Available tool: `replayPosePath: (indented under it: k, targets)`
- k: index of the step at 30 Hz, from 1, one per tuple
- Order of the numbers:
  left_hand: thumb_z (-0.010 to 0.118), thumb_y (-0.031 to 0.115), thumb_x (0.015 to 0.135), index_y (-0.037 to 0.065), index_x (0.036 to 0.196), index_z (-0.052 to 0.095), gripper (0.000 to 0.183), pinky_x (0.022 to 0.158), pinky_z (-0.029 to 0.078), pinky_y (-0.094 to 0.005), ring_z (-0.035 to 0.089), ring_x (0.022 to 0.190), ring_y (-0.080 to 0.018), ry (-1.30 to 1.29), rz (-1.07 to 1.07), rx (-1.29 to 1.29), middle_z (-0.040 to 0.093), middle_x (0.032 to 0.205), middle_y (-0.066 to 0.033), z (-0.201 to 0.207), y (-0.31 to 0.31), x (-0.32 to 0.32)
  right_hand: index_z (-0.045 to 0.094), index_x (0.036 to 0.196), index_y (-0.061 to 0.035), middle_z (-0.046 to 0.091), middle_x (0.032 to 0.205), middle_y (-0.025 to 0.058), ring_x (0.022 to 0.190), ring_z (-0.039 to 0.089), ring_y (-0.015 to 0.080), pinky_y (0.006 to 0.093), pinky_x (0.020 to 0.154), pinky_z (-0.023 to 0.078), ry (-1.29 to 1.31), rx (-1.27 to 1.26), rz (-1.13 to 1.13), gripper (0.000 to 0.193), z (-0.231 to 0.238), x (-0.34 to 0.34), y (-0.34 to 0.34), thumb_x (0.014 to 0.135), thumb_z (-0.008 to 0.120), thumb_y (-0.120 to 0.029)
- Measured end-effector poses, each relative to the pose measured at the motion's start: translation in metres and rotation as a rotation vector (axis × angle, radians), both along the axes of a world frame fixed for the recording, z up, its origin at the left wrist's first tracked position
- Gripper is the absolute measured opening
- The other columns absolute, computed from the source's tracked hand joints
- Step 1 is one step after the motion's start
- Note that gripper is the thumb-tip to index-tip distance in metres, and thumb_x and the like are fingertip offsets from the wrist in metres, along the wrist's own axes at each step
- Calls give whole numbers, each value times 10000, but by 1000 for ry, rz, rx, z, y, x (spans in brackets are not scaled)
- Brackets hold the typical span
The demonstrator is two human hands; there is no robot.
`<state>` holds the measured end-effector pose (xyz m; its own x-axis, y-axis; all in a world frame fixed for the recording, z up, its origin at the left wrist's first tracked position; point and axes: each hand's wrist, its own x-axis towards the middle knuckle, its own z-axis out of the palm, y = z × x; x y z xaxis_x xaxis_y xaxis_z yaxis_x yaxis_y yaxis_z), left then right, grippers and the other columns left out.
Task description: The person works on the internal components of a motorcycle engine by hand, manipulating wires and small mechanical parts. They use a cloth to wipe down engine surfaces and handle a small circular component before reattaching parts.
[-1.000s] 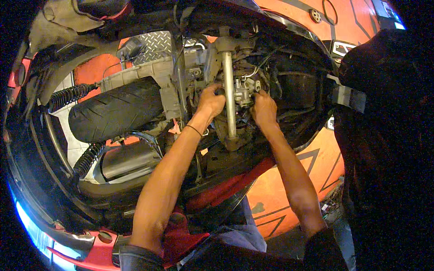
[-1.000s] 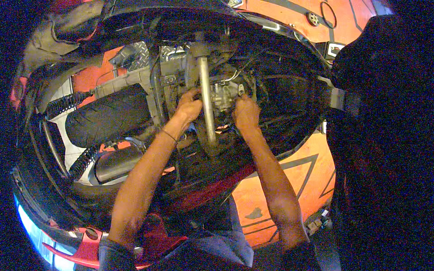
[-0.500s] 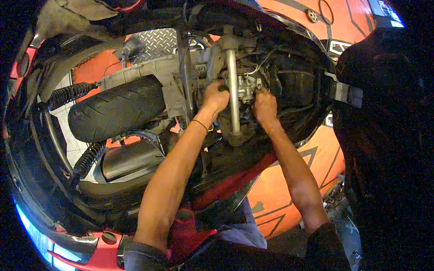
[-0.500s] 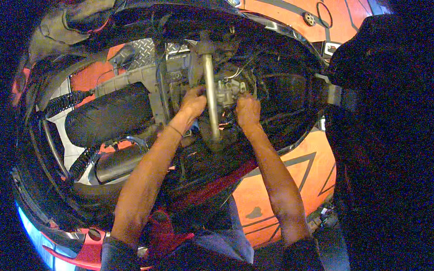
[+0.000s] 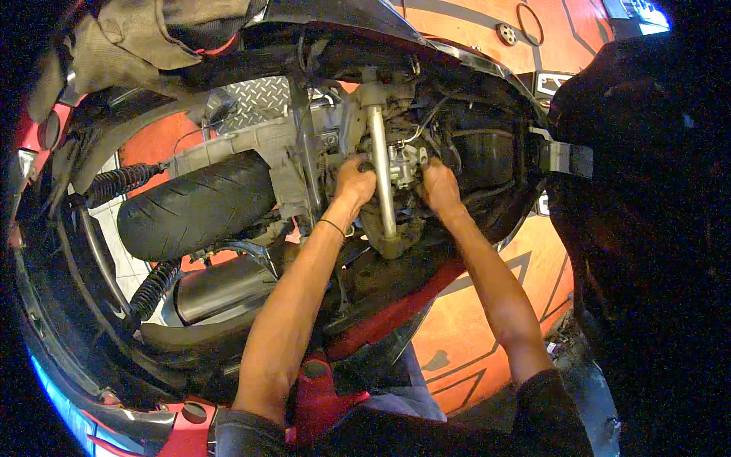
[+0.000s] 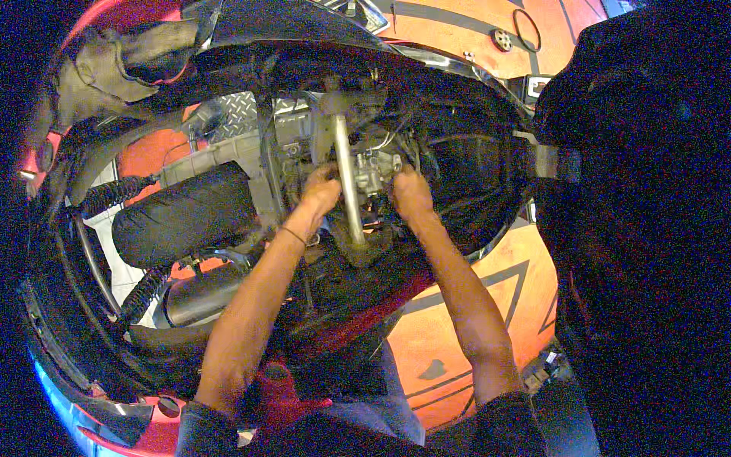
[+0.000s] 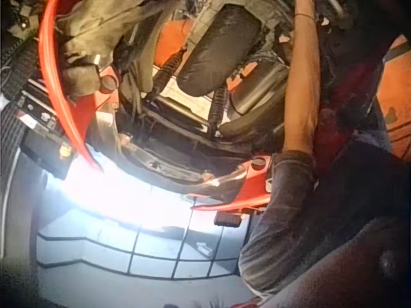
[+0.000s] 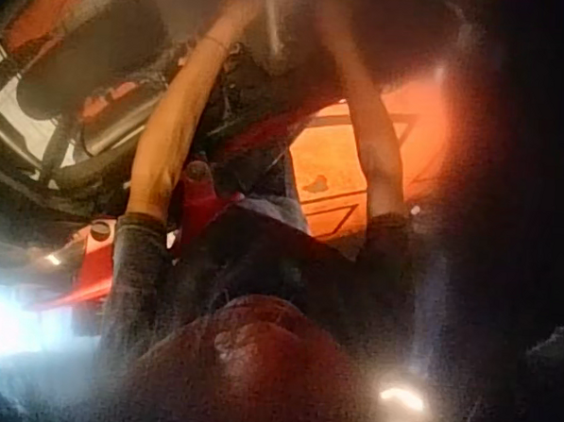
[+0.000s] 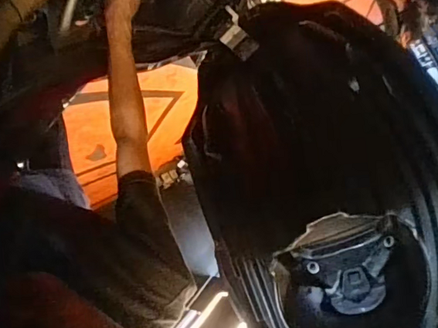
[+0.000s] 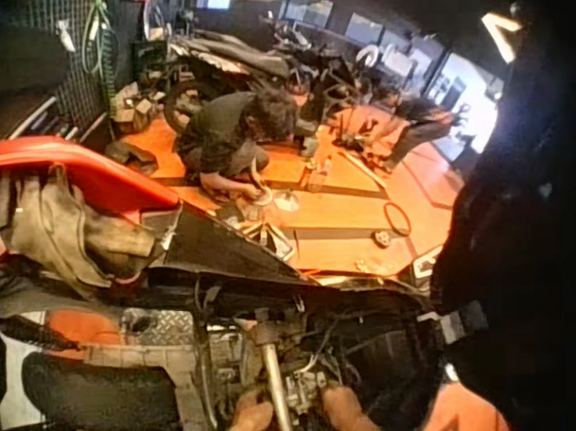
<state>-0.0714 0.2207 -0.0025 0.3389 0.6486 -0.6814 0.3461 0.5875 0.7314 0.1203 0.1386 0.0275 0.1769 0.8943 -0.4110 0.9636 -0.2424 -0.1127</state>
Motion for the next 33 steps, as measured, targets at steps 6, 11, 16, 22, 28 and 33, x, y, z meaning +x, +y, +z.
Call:
replayPosePath:
  k: [6, 11, 16, 22, 28, 33]
  targets:
    - [529, 107, 698, -44, 1177, 583, 505, 998, 402, -344, 548, 1147, -348, -24, -13, -25, 594, 1182, -247, 18, -3, 15, 644, 966, -3, 553, 973, 247, 837, 597, 425, 451, 759, 517, 35, 79, -4, 303, 0, 18, -16, 680, 713, -76]
    - [509, 89, 745, -11, 1165, 604, 442, 892, 437, -320, 576, 1003, -256, -21, 17, 23, 633, 1080, -165, -25, -6, 3, 631, 923, 17, 559, 1005, 210, 876, 599, 398, 441, 767, 515, -8, 49, -8, 282, -3, 3, -2, 691, 735, -105]
    - [509, 86, 789, 31, 1166, 618, 397, 762, 478, -302, 596, 843, -177, -33, -52, -7, 668, 972, -91, -3, 2, 8, 637, 911, 15, 565, 1018, 214, 910, 595, 389, 445, 793, 507, 79, 102, -26, 297, 1, 9, -10, 682, 748, -137]
    - [483, 62, 796, 3, 1157, 594, 382, 699, 501, -287, 609, 765, -173, -33, 3, 4, 657, 933, -89, -47, 9, -20, 651, 900, 11, 580, 959, 238, 875, 612, 410, 463, 765, 513, 99, 86, 1, 233, 5, -17, 16, 733, 697, -146]
    - [469, 47, 773, -14, 1207, 580, 452, 718, 489, -285, 629, 799, -199, -65, -62, -135, 667, 984, -115, 2, 13, 6, 626, 845, 58, 596, 942, 264, 834, 619, 431, 476, 747, 519, 51, 146, 13, 222, 7, 7, 1, 718, 677, -117]
    - [407, 63, 855, -16, 1078, 610, 311, 644, 521, -311, 616, 750, -188, -129, -28, -205, 649, 880, -85, 26, 8, 3, 622, 762, 73, 614, 949, 276, 840, 627, 433, 472, 738, 521, 116, 128, 59, 198, 0, 11, -4, 755, 637, -125]
